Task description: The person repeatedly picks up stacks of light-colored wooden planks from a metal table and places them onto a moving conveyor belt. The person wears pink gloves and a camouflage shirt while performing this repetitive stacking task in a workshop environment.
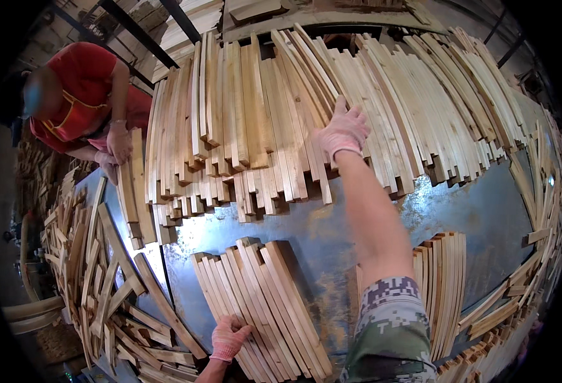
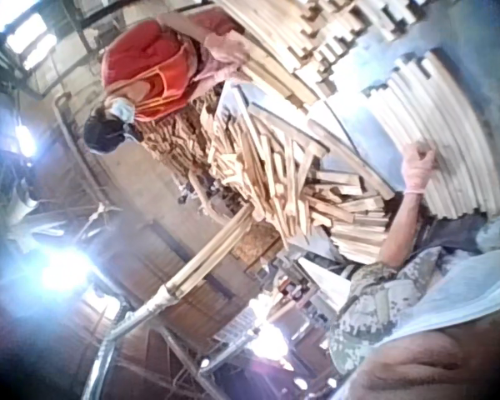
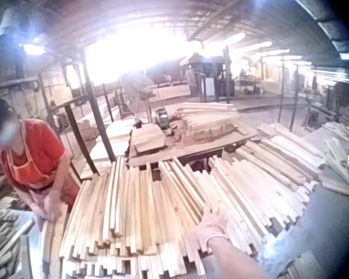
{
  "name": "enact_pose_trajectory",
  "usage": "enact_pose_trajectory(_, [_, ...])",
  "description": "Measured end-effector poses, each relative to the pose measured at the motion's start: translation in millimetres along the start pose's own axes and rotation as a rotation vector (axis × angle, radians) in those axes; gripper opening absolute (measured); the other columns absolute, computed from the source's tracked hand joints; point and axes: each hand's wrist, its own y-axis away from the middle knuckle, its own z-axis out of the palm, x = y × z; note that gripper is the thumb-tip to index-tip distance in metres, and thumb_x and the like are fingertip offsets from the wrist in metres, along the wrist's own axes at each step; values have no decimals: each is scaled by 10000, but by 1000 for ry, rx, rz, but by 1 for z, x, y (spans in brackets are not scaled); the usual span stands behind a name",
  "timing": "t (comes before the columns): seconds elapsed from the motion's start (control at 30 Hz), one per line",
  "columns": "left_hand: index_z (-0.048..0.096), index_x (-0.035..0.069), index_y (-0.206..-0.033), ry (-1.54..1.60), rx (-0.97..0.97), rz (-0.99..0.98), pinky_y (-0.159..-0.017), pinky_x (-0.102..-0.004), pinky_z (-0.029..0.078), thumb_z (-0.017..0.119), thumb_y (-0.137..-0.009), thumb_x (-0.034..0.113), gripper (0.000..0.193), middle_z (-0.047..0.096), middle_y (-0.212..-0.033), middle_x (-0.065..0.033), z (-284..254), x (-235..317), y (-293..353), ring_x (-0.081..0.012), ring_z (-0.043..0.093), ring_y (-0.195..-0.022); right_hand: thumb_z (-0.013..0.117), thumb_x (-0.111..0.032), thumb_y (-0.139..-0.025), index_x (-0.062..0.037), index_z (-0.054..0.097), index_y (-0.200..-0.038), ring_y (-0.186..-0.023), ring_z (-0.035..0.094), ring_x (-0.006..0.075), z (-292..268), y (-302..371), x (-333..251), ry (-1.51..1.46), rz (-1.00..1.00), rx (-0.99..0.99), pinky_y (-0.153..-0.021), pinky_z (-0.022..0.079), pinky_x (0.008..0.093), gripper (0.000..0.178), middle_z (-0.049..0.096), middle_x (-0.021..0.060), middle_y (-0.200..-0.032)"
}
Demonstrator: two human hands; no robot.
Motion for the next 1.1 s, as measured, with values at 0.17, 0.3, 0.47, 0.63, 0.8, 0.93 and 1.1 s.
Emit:
enact_pose_trajectory(0.17, [674,37,-952,5,47,1,-745,-422,567,950,-769,315,433,705,-810,-113,8,-7,0,-292,690,-765,787,-476,-863,-228,326,-1663,-1380,539,426,0,-2,0,70,-37,-41,-1096,459,561,956,524,248,-1496])
enact_pose_trajectory(0.3, [661,24,-938,-21,70,21,-743,-429,564,960,-761,317,454,705,-812,-127,7,-13,0,-305,684,-764,798,-439,-847,-209,289,-1691,-1315,574,432,15,36,17,-11,-84,17,-1114,469,526,1012,556,278,-1393])
enact_pose_trajectory(0.47, [629,22,-912,-33,67,64,-724,-422,550,952,-762,293,448,667,-784,-106,8,-18,-2,-266,641,-742,842,-399,-782,-196,299,-1690,-1275,577,431,1,113,62,-38,-68,-69,-1059,499,517,1077,577,268,-1358])
enact_pose_trajectory(0.63, [604,46,-864,45,116,156,-715,-409,538,930,-763,274,411,631,-746,-96,21,-35,-11,-247,599,-702,906,-278,-706,-73,350,-1673,-1115,730,271,-58,224,124,-820,57,-467,-862,616,406,1134,681,206,-1262])
enact_pose_trajectory(0.8, [578,43,-872,19,104,270,-721,-404,522,919,-785,262,414,614,-767,-76,23,-48,-25,-228,553,-710,888,-237,-755,-52,194,-1737,-1086,717,229,-33,356,210,-1636,252,-629,-833,601,333,1216,631,183,-1449])
enact_pose_trajectory(0.93, [588,22,-891,-44,98,334,-736,-404,523,911,-799,268,416,619,-774,-89,20,-44,-25,-238,562,-730,880,-253,-781,-2,176,-1730,-1127,696,231,-7,471,258,-1919,215,-340,-881,589,342,1209,611,202,-1479])
enact_pose_trajectory(1.1, [598,-8,-927,102,-31,378,-745,-402,530,892,-822,280,424,638,-801,-104,32,-75,-58,-235,583,-745,875,-237,-789,29,200,-1715,-1192,660,256,-44,596,298,-1797,330,14,-968,573,358,1176,626,197,-1414])
